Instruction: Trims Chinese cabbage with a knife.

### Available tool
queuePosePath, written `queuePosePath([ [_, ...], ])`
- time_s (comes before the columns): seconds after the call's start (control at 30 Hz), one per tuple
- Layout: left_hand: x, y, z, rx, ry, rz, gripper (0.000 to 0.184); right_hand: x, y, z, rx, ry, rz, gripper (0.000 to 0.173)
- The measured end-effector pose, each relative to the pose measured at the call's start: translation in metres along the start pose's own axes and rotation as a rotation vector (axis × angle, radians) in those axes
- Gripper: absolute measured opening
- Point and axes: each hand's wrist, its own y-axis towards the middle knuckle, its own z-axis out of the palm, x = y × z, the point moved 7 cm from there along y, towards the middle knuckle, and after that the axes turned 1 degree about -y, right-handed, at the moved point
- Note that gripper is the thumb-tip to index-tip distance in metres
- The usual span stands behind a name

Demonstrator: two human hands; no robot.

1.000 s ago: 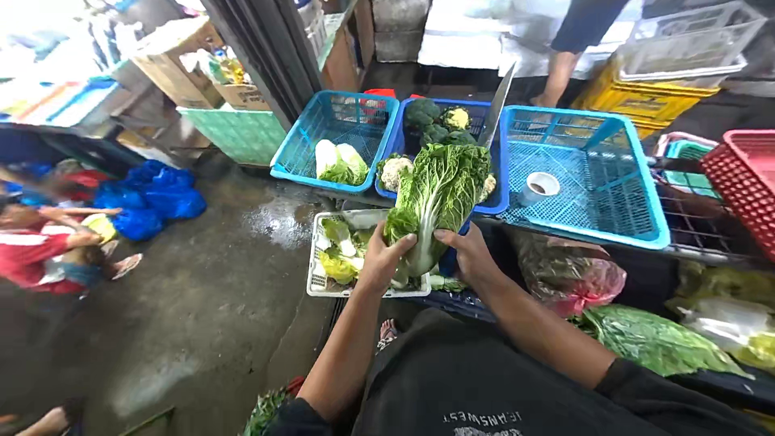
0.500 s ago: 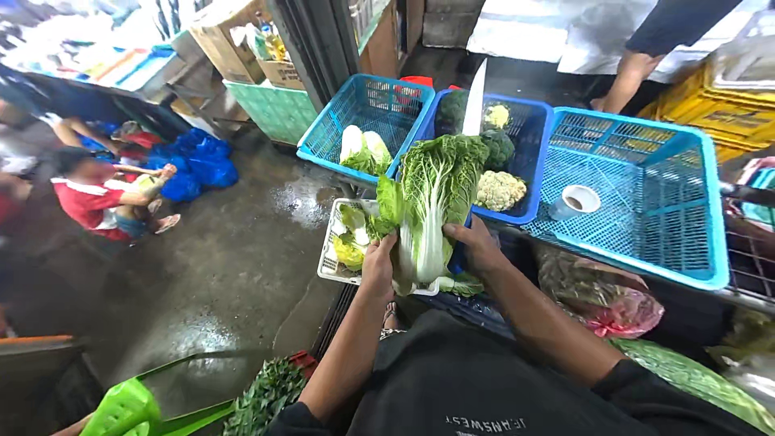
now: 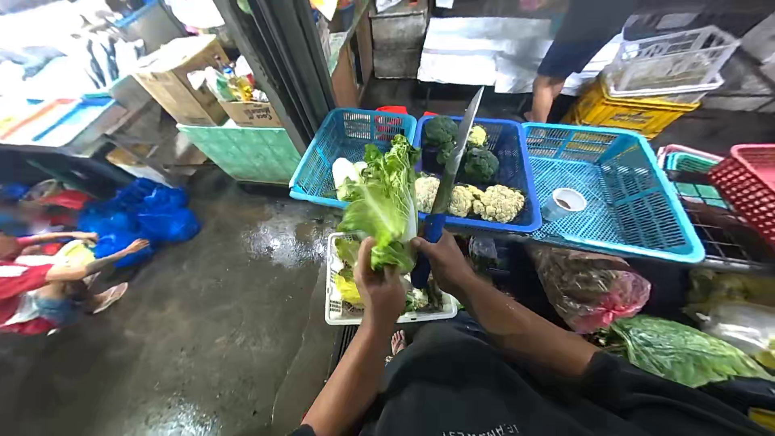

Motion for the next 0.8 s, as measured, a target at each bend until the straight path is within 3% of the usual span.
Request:
queuePosePath([
  [0.1,-0.006,0.0,0.003,0.137,0.007,0.137,0.024,0.008,-0.01,0.014,-0.051,0.053,0.017,0.041],
  [0.17,-0.012,0.002,0.005,0.23,-0.005,0.217,0.024,0.035,-0.036,0.026,-0.115,0.022,0.061,0.026],
  [0.23,-0.02,0.003,0.008,0.323,0.014,0.309,0.026,0.07,-0.07,0.039,-0.091,-0.112,0.099,0.028],
  [0.33,-0.033,-0.006,0.015,0.415,0.071,0.437,0.031,0.109,-0.092,0.059,-0.026,-0.39,-0.093,0.031],
  [0.4,-0.035,-0.011,0.02,0.462,0.004,0.444,0.036,0.097,-0.088,0.057,-0.034,-0.418,-0.133,0.029],
  [0.47,-0.029,-0.001,0.015,0.406,-0.183,0.27,0.035,0.051,-0.07,0.037,0.013,-0.219,0.007,0.036],
  [0.57,-0.002,0.036,-0.007,0.034,-0.627,-0.378,0.01,-0.002,-0.005,0.033,-0.067,0.304,0.103,0.032],
  [0.6,0.008,0.047,-0.016,-0.061,-0.724,-0.55,0.023,-0.007,0.005,0.032,-0.094,0.374,0.125,0.035],
  [0.7,0.044,0.051,-0.042,-0.168,-0.825,-0.79,0.041,-0.006,0.016,0.027,-0.148,0.383,0.078,0.034],
  [0.8,0.068,0.028,-0.05,-0.192,-0.674,-0.897,0.035,0.002,0.011,0.028,-0.145,0.347,0.041,0.036],
])
